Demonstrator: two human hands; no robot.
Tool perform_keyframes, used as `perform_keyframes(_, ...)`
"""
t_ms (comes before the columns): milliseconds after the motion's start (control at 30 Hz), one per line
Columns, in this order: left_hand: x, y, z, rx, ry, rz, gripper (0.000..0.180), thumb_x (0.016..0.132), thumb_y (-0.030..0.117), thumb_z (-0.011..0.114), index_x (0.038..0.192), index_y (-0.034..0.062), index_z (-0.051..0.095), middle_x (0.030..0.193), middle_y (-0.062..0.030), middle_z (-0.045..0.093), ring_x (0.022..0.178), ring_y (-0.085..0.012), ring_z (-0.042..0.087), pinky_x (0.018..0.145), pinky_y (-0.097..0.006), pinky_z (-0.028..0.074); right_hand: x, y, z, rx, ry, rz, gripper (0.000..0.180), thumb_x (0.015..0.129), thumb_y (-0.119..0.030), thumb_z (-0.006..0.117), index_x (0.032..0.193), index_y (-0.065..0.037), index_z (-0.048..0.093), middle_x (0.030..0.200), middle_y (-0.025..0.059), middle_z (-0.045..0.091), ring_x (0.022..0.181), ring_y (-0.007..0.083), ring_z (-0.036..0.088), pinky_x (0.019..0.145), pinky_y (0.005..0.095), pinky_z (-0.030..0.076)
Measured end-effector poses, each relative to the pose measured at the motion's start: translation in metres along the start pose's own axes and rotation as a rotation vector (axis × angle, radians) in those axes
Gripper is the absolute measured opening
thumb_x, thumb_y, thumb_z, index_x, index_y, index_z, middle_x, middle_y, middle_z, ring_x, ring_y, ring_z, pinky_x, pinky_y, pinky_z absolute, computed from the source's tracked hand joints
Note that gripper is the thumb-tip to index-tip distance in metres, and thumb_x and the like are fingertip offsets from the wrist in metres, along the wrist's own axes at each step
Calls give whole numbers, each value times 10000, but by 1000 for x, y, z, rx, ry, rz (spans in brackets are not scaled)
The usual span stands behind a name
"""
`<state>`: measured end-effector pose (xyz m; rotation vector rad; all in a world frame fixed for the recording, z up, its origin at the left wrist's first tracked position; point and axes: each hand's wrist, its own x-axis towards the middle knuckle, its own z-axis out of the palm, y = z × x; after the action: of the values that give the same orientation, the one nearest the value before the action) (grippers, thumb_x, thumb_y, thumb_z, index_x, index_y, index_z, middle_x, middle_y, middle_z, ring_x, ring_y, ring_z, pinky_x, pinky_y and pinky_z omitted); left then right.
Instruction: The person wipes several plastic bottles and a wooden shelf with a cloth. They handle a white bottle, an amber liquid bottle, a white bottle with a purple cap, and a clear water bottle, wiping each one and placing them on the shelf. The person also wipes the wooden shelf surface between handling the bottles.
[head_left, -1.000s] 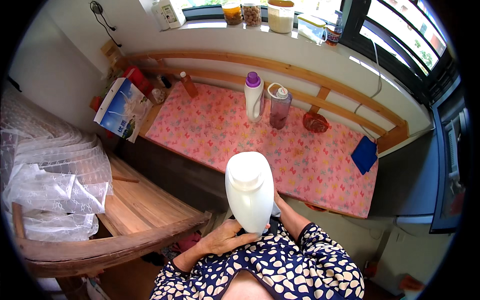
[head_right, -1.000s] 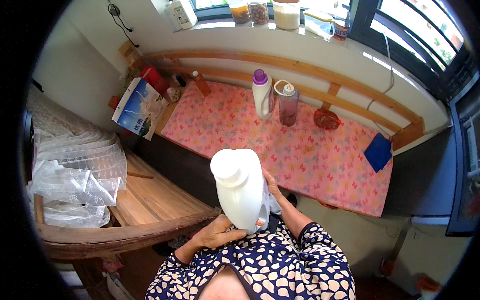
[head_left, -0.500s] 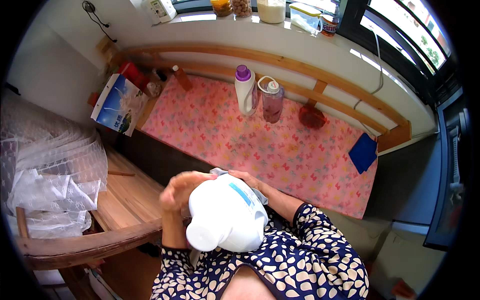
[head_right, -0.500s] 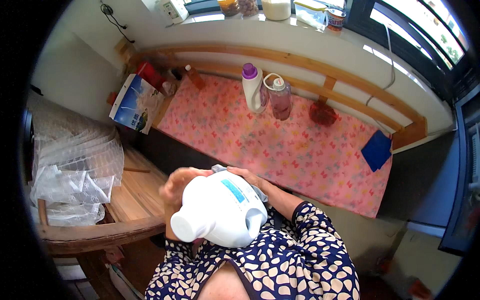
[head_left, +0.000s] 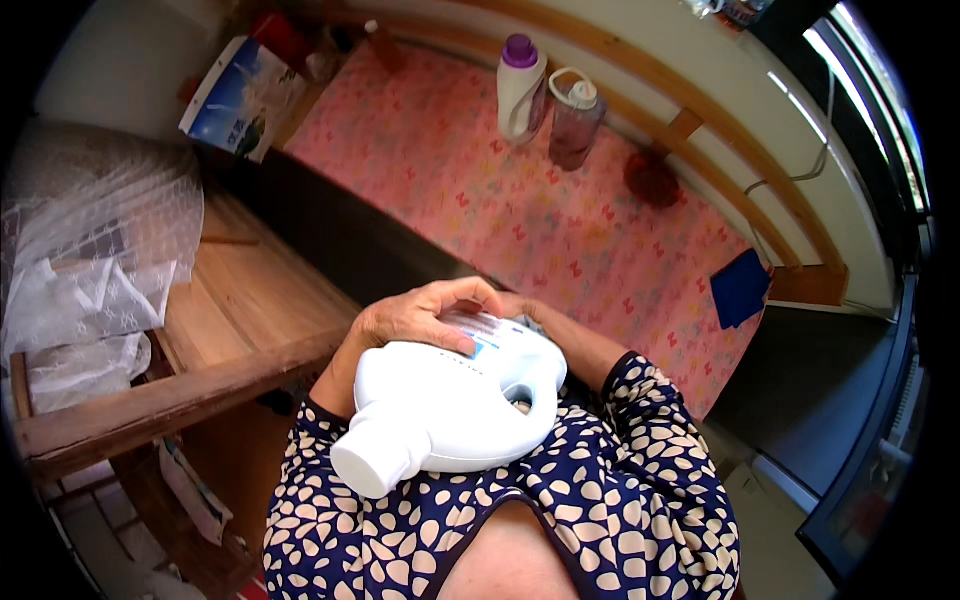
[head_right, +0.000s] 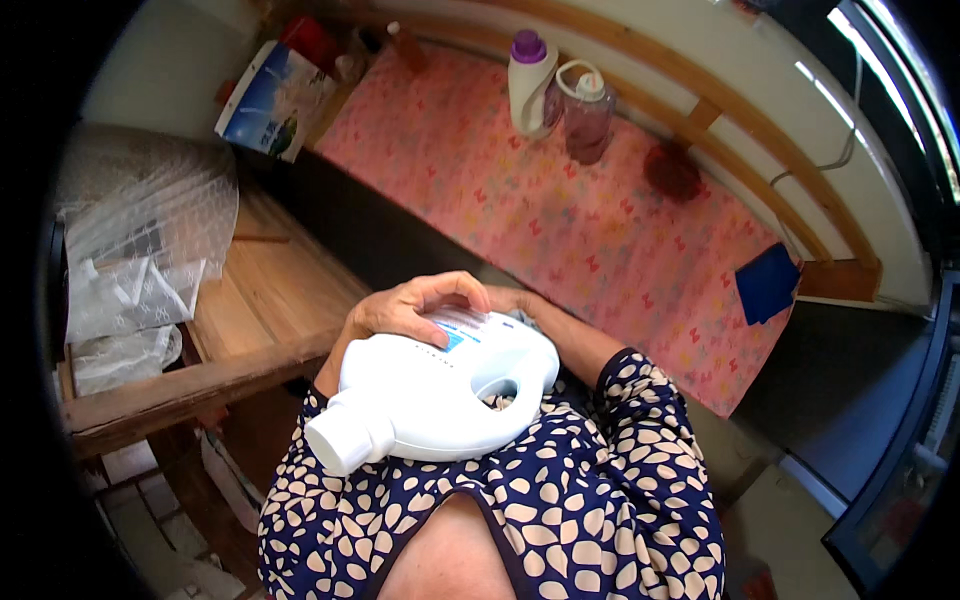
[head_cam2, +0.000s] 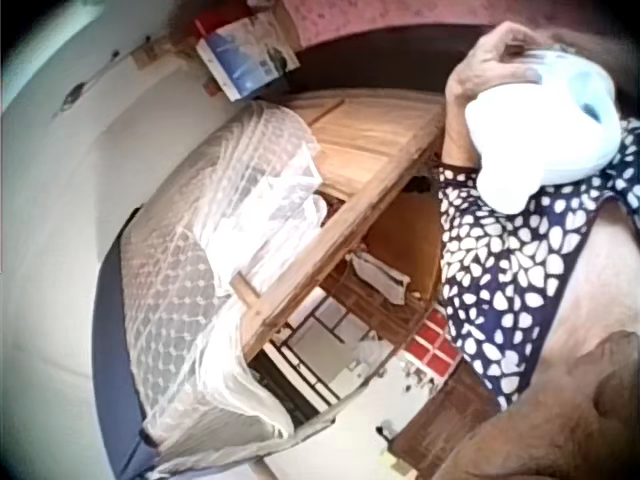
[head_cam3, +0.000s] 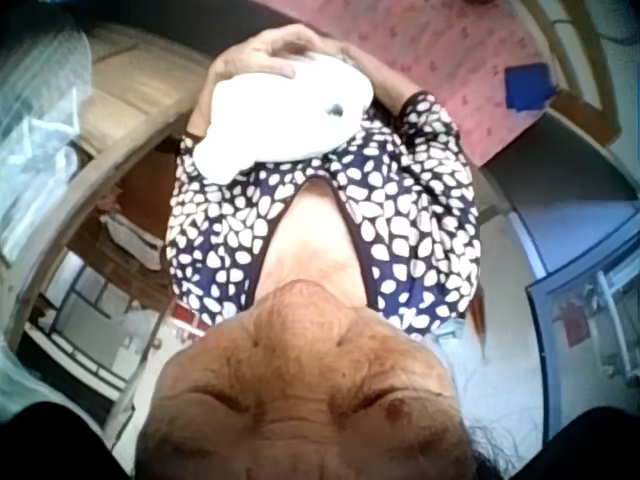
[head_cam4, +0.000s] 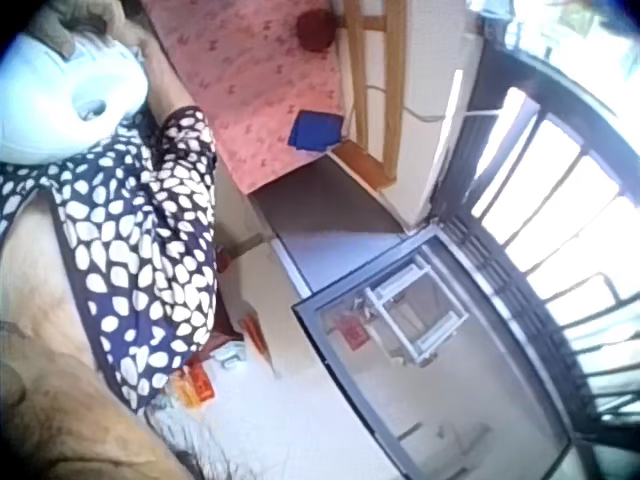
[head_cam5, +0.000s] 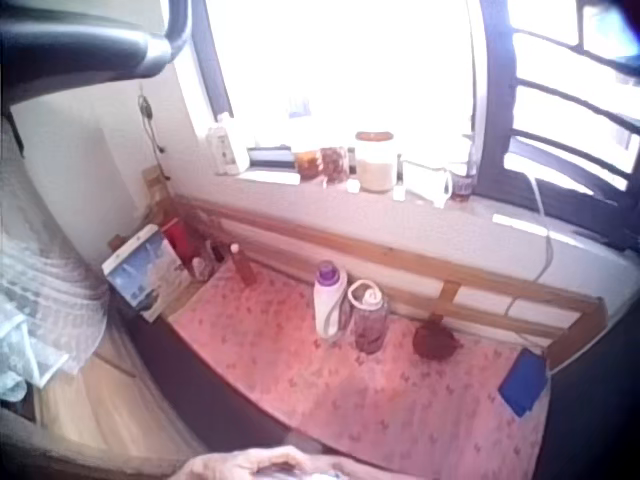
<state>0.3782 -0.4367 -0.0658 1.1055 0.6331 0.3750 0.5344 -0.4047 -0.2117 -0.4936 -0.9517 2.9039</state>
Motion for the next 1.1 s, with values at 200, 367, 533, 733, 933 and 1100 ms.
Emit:
perform_keyframes(200, -1, -5, 15, -145, 50, 109, 503, 723, 156, 676, 1203, 45, 576, 1220, -103, 544, 1196, -238, 465, 1068, -369, 289, -27, -7, -2, -674, -43, -78, 377, 916, -301, 511, 1200, -66, 591, 1264, 150, 561, 1126, 288, 558, 954, 395, 455)
perform_keyframes(367, 0, -15, 16, -208, 79, 82, 484, 692, 172, 607, 1144, -1, 610, 1281, -137, 518, 1248, -260, 438, 1098, -390, 253, -69, -31, -9, -1110, 4, -217, 370, 919, -213, 441, 1210, -30, 578, 1287, 152, 513, 1123, 296, 515, 973, 363, 401)
perform_keyframes(533, -2, -27, 29, -483, 202, 96, 455, 734, 180, 582, 1148, -7, 601, 1290, -135, 508, 1232, -241, 451, 1075, -369, 293, -137, -81, 44, -732, 440, -6, 399, 905, -277, 464, 1145, 16, 590, 1048, 146, 628, 898, 230, 585, 825, 344, 435)
perform_keyframes(733, 5, -38, 25, -569, 198, 149, 427, 798, 220, 591, 1158, -8, 573, 1254, -155, 524, 1152, -226, 526, 987, -340, 415, -156, -81, 91, -1234, 175, -728, 363, 803, -310, 646, 1043, -43, 594, 1048, 134, 582, 1020, 309, 544, 885, 404, 412)
perform_keyframes(933, 10, -14, 31, -771, 257, -36, 426, 831, 245, 658, 1162, 3, 543, 1159, -141, 583, 973, -216, 627, 832, -333, 527, -143, -69, 62, -1219, 247, -772, 402, 624, -146, 730, 988, -36, 597, 883, 119, 611, 832, 304, 613, 738, 395, 480)
perform_keyframes(1100, 13, -7, 26, -641, 444, -127, 389, 880, 225, 619, 1190, 33, 483, 1143, -118, 572, 977, -192, 617, 830, -321, 522, -132, -83, 55, -1083, 327, -808, 343, 595, -92, 717, 908, -9, 605, 719, 99, 562, 634, 248, 581, 583, 339, 465)
